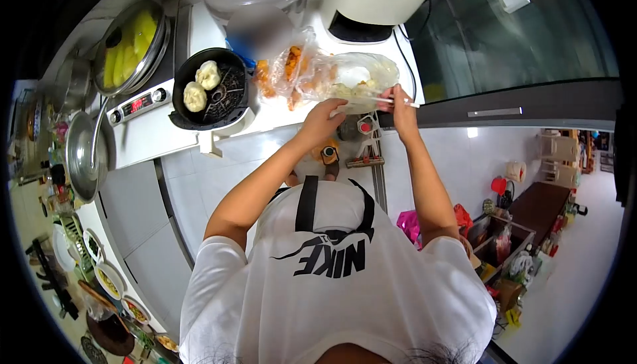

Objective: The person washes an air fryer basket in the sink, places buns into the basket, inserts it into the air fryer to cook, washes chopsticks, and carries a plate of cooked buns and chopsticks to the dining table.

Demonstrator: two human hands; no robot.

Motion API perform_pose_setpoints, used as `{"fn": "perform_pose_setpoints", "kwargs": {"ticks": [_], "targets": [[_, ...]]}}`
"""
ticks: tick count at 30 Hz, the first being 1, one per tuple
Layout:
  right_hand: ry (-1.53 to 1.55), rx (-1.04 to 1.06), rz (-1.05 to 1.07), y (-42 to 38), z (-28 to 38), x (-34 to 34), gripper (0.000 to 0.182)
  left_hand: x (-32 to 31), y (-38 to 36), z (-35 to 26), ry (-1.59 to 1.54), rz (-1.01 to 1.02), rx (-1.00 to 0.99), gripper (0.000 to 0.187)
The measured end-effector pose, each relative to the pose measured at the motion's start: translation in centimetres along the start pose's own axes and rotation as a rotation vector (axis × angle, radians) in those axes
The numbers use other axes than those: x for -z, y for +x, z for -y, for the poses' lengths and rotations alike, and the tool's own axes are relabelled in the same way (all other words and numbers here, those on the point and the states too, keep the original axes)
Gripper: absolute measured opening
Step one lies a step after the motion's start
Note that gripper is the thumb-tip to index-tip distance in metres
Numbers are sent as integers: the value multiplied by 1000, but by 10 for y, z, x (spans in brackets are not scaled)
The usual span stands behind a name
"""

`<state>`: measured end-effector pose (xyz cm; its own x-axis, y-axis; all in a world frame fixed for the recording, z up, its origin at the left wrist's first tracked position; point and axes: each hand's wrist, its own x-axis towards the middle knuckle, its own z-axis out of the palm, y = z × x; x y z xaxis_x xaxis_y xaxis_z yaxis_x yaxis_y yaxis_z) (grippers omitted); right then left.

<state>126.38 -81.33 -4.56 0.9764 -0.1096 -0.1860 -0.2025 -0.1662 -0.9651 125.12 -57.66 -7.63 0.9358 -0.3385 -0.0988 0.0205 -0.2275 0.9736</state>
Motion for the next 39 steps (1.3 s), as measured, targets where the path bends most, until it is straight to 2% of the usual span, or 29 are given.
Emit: {"fn": "perform_pose_setpoints", "kwargs": {"ticks": [2, 3, 6, 9, 13, 16, 22, 28, 34, 39], "targets": [[-9, -67, -16, -10, 1, 6, 49, -15, 16, 17, -76, 17, 267, 28], [59, -76, -50, -13, 0, 10, 49, -16, 22, 20, -298, 40, 383, 27], [311, -104, -127, -16, -4, 17, 49, -23, 25, 17, -558, -70, 806, 29], [632, -167, -133, -9, -21, 14, 48, -39, 34, 29, -635, -236, 848, 34], [620, -252, -120, -6, -37, 5, 47, -54, 54, 48, -640, -385, 851, 41], [550, -332, -125, -6, -34, 7, 47, -60, 66, 64, -636, -511, 839, 39], [694, -285, -62, -1, -43, 22, 46, -55, 82, 61, -837, -378, 863, 28], [771, -293, -58, -7, -46, 37, 44, -68, 87, 56, -736, -496, 785, 20], [807, -284, 1, -13, -43, 45, 41, -69, 87, 74, -805, -559, 755, 17], [874, -247, -34, -17, -43, 46, 41, -68, 73, 85, -1110, -470, 627, 21]]}}
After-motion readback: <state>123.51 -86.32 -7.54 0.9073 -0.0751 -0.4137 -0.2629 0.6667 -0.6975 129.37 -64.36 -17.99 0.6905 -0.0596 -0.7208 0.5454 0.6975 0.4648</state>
